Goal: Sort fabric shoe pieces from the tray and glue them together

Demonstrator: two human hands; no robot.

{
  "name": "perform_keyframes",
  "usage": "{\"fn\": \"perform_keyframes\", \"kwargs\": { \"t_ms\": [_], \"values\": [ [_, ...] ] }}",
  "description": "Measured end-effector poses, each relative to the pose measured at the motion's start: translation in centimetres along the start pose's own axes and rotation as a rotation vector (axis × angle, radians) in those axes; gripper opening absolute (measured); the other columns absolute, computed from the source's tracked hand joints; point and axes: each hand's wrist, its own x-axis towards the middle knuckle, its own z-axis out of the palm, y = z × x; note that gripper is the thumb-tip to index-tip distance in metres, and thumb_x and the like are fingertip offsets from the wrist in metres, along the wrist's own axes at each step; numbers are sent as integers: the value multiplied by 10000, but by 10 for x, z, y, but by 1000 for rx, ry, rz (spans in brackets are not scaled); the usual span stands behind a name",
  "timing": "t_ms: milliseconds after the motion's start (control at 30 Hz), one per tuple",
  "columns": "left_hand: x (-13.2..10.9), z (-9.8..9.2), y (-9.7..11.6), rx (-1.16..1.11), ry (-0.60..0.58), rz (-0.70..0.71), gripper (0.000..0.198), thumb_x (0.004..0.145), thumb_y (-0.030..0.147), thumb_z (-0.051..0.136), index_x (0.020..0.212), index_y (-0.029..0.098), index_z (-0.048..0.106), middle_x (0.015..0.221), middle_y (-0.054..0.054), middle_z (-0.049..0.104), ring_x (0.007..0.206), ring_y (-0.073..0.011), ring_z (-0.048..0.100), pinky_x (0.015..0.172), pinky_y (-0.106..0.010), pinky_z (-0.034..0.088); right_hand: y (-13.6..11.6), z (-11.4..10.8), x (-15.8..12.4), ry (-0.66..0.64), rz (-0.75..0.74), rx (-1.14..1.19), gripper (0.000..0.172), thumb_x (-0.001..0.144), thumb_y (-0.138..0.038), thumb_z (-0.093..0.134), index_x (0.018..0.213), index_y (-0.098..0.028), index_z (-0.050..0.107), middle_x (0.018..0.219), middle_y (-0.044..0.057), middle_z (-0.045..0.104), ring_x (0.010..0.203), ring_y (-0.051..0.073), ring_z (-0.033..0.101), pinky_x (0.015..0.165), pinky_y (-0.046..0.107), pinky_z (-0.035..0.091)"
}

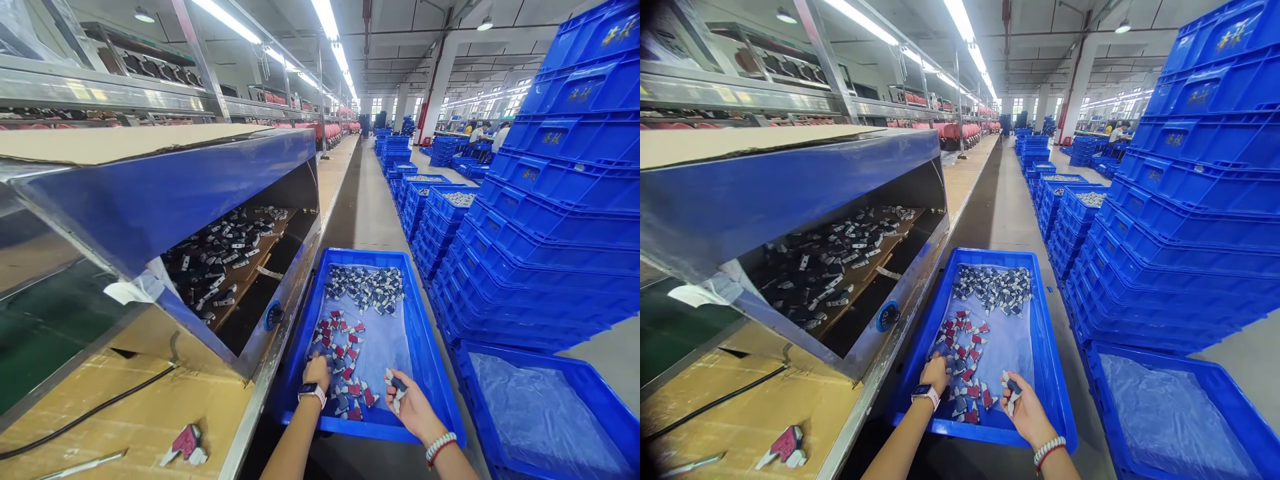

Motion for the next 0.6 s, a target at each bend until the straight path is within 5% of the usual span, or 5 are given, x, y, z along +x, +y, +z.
{"fn": "perform_keyframes", "kwargs": {
  "t_ms": [167,333,433,500,600],
  "values": [
    [0,-9,-1,-156,50,-34,250,917,281,664,1129,151,637,1213,-91,634,1053,-244,639,901,-452,546,-1,0,-4,-18,-80,-78,157,797,-228,747,844,-137,628,723,-26,640,513,68,539,492,191,467],
    [-17,-37,8,-428,152,50,173,904,258,675,1034,144,663,1240,-90,631,1126,-252,606,953,-474,519,4,11,-16,-60,-245,-320,438,538,-337,929,860,-150,696,684,-19,642,508,83,548,426,169,405],
    [-47,-53,22,-642,85,179,216,890,278,688,1044,129,666,1106,-82,692,928,-207,678,802,-389,580,7,30,-27,-97,-374,-534,500,523,-501,913,786,-127,712,478,-63,490,384,66,406,356,186,317],
    [-75,-62,31,-761,-16,278,267,805,298,763,996,123,700,1008,-74,719,720,-160,676,667,-318,579,5,46,-37,-150,-459,-668,535,630,-587,830,891,-131,732,544,-43,543,367,53,360,343,194,278],
    [-121,-75,40,-870,-68,377,274,595,244,869,824,151,750,1107,-86,688,720,-147,640,673,-283,555,-3,69,-60,-291,-564,-852,521,753,-552,758,1132,-198,717,838,28,685,522,108,542,464,230,431]
  ]
}}
